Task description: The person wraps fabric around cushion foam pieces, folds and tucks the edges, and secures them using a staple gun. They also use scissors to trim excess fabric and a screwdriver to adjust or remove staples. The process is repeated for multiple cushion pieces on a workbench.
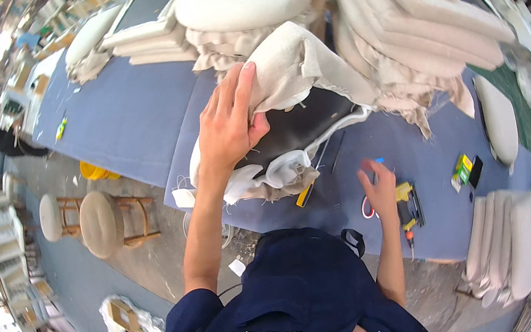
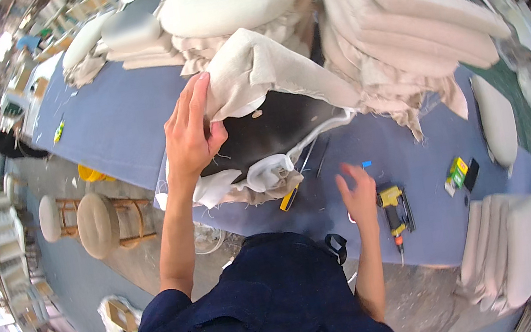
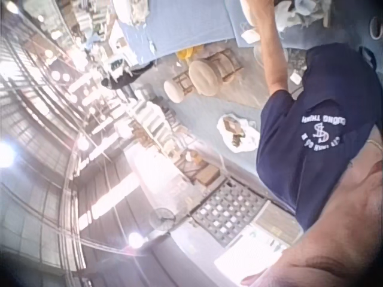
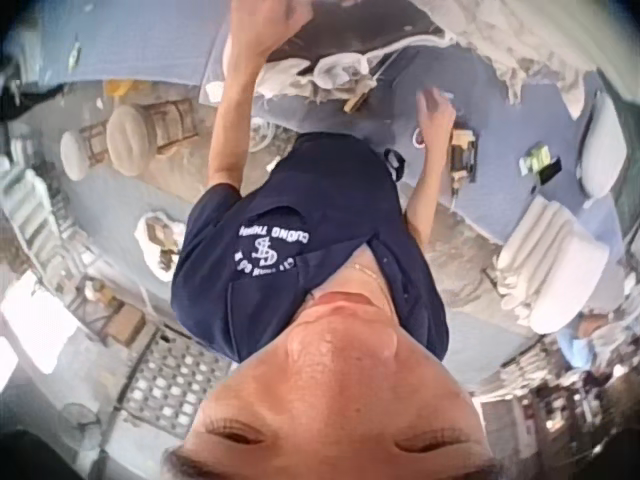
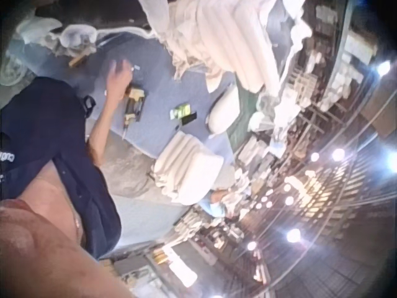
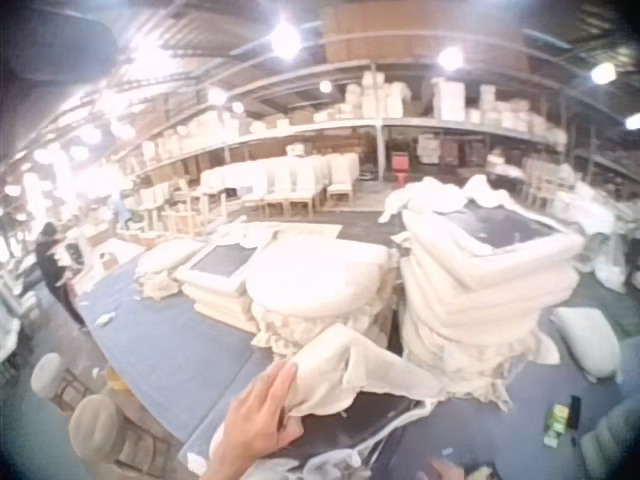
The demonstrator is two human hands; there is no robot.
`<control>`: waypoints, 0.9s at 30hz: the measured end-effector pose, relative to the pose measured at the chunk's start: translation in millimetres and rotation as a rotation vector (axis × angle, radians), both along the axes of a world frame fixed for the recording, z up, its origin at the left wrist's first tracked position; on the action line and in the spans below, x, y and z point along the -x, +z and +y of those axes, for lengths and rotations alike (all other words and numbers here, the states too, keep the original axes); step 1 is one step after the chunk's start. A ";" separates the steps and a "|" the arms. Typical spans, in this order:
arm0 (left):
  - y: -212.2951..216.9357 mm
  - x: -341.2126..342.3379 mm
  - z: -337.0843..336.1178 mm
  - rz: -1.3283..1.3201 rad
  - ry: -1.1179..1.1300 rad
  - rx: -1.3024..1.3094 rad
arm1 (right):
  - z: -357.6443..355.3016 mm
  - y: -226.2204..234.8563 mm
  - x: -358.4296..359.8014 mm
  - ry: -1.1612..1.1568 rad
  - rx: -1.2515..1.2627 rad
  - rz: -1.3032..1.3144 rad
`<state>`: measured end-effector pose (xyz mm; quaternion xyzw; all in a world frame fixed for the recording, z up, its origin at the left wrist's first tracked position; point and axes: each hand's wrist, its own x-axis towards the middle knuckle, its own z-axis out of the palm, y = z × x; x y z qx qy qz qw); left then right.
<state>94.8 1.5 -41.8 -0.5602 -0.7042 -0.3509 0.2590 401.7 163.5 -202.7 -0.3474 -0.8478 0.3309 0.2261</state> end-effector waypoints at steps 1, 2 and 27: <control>-5.1 -2.1 8.8 0.055 0.013 -0.011 | -5.2 35.0 23.5 0.042 0.083 0.125; -7.7 -4.0 18.6 0.102 0.026 -0.033 | -10.0 65.3 44.3 0.078 0.161 0.250; -49.1 54.2 -65.8 -0.600 -0.013 0.168 | -94.1 -81.5 114.9 0.121 0.539 0.172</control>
